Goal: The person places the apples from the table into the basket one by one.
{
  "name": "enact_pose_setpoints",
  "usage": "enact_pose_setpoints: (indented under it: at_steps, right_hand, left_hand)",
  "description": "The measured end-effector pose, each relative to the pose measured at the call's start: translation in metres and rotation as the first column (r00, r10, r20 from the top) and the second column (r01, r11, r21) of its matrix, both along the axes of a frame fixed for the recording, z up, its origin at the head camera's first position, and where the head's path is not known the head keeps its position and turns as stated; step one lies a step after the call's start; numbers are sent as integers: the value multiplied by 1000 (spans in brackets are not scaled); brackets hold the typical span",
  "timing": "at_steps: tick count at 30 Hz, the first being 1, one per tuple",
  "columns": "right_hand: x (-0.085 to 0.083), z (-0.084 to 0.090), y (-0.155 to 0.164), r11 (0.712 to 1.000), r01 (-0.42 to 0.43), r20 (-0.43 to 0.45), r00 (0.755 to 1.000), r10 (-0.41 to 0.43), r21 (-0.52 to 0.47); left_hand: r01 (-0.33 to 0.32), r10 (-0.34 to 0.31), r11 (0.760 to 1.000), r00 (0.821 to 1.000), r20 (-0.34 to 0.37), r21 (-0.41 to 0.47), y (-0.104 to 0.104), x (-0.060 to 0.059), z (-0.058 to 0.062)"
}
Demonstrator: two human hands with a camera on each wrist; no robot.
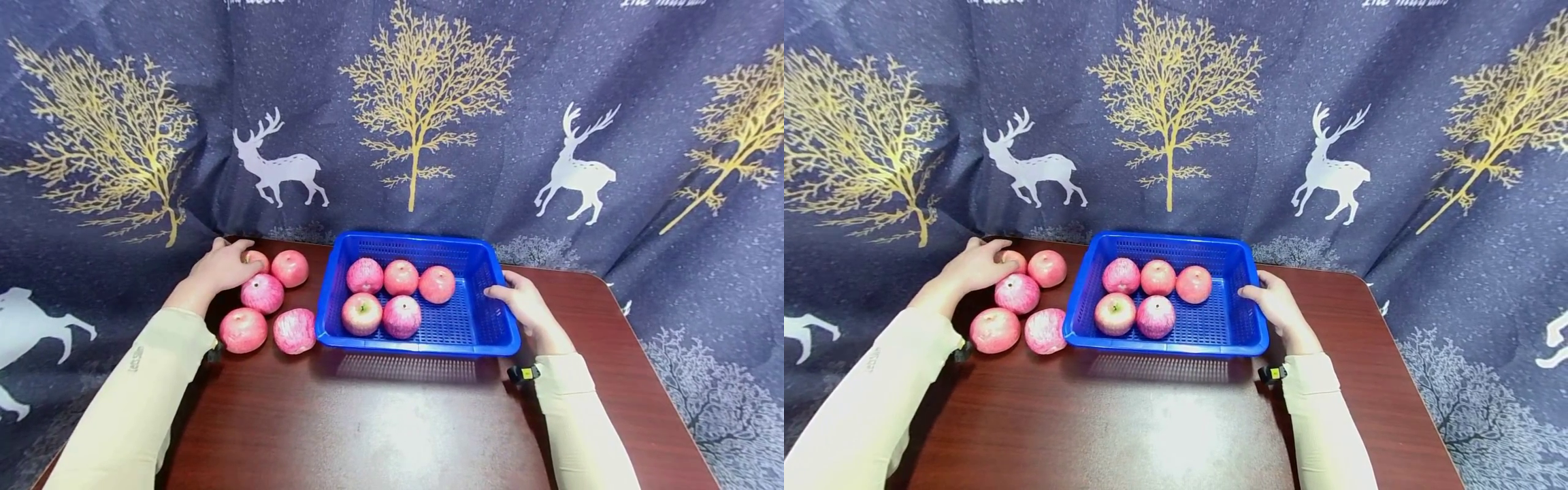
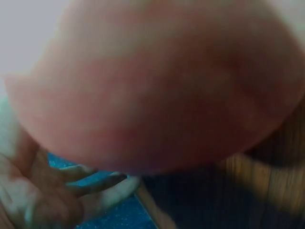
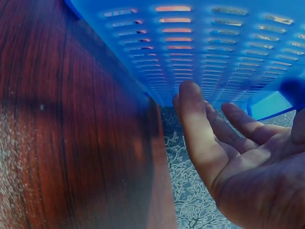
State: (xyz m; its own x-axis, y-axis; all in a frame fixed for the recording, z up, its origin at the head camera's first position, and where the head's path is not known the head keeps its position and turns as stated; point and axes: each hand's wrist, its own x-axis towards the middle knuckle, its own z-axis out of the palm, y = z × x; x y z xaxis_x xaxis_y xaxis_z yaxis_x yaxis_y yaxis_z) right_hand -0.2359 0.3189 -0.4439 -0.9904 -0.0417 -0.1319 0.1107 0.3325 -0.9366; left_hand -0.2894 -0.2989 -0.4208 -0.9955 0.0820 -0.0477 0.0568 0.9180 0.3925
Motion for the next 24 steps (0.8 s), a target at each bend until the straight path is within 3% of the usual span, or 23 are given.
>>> enact_pose_setpoints:
  at_steps: [24]
  right_hand:
    - [1,2,-2,1000,5,-7,1000,-5,9]
  left_hand:
    - [61,-62,998,998,23,22,0,-16,-7]
